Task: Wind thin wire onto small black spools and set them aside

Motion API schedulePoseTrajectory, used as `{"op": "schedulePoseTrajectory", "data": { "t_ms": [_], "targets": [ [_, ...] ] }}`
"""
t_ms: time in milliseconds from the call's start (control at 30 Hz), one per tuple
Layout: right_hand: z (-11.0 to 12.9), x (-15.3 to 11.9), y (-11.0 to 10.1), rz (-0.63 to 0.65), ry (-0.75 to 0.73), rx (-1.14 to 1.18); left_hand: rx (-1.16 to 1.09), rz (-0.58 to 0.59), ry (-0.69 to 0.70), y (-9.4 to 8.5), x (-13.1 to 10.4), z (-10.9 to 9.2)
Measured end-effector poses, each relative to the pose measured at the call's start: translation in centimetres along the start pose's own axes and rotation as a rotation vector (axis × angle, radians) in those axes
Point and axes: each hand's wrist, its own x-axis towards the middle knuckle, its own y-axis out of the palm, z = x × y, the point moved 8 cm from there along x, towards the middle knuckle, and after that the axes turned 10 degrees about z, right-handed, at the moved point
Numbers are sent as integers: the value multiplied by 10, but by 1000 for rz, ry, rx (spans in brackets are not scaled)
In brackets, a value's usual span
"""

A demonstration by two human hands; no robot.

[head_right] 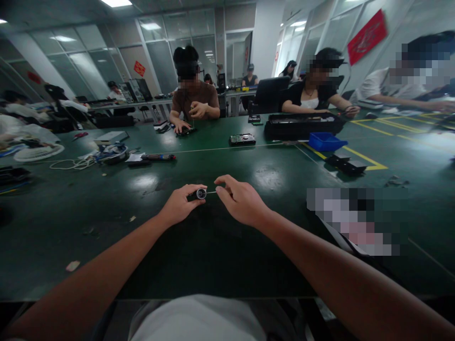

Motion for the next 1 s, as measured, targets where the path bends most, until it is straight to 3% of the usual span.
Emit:
{"op": "schedulePoseTrajectory", "data": {
  "t_ms": [300, 500, 600, 733, 1000],
  "targets": [
    [-4, -3, -2, -145, -20, 175, 31, -25, -44, -3, 0, 2],
    [-47, 5, 5, -255, 160, 705, 70, -15, 21, -2, 0, -6],
    [-66, 9, 14, -244, 237, 915, 90, -26, 48, -5, -1, -12],
    [-68, 7, 10, -307, 230, 904, 84, -7, -2, -5, 0, -10],
    [-39, 3, 0, -298, 107, 585, 57, 14, -32, 0, 0, -6]
  ]
}}
